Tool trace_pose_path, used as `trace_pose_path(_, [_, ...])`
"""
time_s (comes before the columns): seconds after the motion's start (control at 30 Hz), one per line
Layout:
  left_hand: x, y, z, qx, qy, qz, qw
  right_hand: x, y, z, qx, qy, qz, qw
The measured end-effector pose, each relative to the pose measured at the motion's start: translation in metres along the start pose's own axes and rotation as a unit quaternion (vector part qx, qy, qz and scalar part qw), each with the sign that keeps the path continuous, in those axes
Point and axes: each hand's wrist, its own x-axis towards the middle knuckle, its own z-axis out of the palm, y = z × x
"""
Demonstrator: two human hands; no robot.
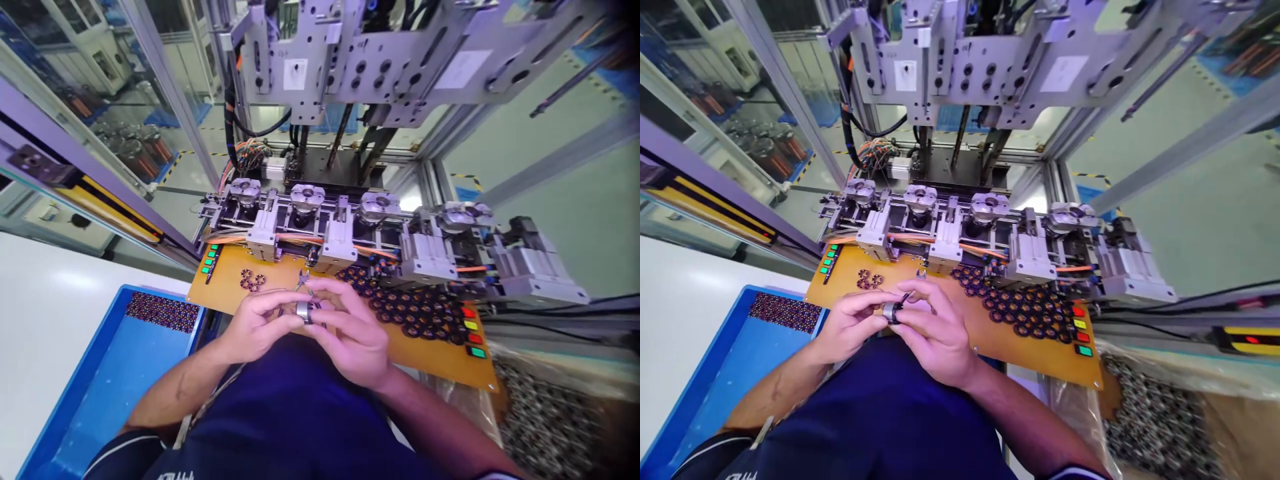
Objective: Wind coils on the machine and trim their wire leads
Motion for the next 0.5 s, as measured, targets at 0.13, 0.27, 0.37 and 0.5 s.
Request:
trace_pose_path(0.13, [-0.01,-0.004,-0.004,0.037,0.069,0.042,0.996,0.009,0.002,0.005,0.061,-0.034,0.041,0.997])
trace_pose_path(0.27, [-0.014,-0.014,-0.004,-0.011,0.119,0.016,0.993,0.015,0.004,0.011,0.096,-0.057,0.083,0.99])
trace_pose_path(0.37, [-0.015,-0.016,-0.005,-0.019,0.138,0.005,0.99,0.02,0.006,0.017,0.121,-0.08,0.107,0.984])
trace_pose_path(0.5, [-0.025,-0.031,-0.016,0.016,0.184,0.009,0.983,0.04,0.017,0.016,0.12,-0.133,0.106,0.978])
